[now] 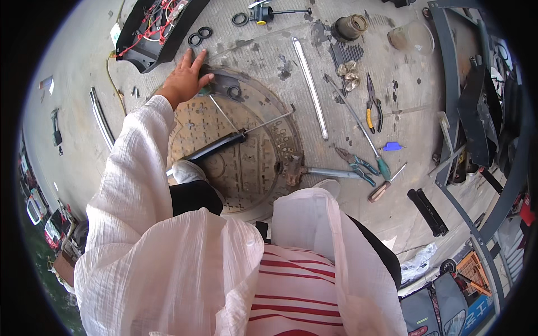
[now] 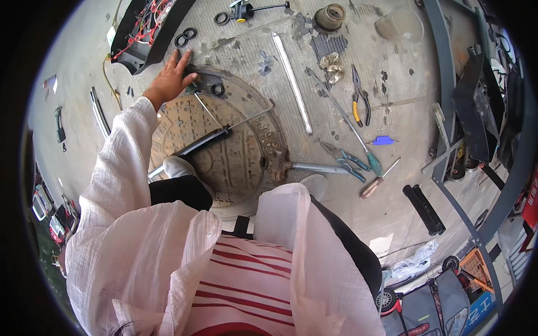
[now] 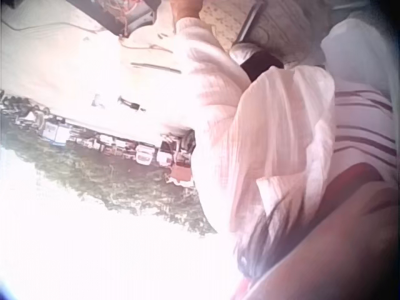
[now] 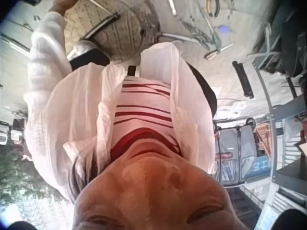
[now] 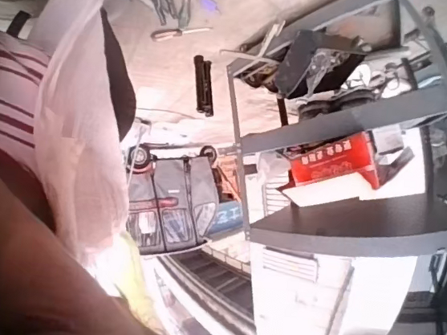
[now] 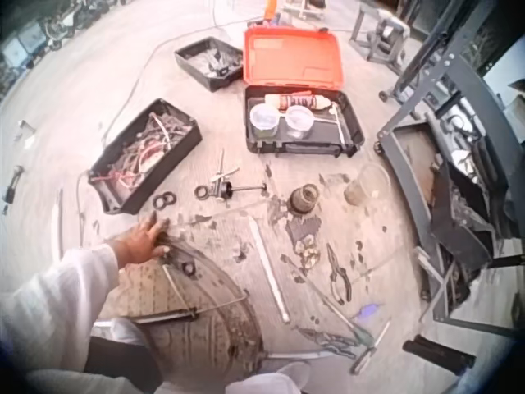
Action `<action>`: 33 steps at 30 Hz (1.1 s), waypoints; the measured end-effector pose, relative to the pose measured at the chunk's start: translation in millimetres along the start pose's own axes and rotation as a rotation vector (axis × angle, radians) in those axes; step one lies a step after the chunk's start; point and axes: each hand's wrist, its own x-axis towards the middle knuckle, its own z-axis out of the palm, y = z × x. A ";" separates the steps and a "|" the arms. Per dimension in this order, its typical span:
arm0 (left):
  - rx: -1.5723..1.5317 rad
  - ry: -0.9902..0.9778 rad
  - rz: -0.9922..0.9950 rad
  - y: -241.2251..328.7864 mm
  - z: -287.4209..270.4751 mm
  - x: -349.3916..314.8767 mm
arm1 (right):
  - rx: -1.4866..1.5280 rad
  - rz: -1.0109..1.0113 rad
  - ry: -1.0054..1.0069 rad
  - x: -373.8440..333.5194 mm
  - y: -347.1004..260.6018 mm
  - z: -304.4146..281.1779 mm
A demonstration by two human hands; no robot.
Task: The person assembles a cylindrical mechanical component using an Allen key and other tools. They insert a metal rod into a black housing, tighten a screw, and manipulate various small parts on a cluttered workbench.
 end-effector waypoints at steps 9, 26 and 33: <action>-0.223 0.340 -0.272 12.8 45.7 13.6 | -0.089 -0.797 0.714 -16.3 -181.6 -178.8; -0.201 0.349 -0.416 26.9 38.6 12.6 | -1.382 -1.554 1.000 -43.3 -518.2 -212.4; -0.198 0.371 -0.430 26.9 40.1 13.0 | -1.608 -1.547 0.938 -43.6 -538.9 -187.1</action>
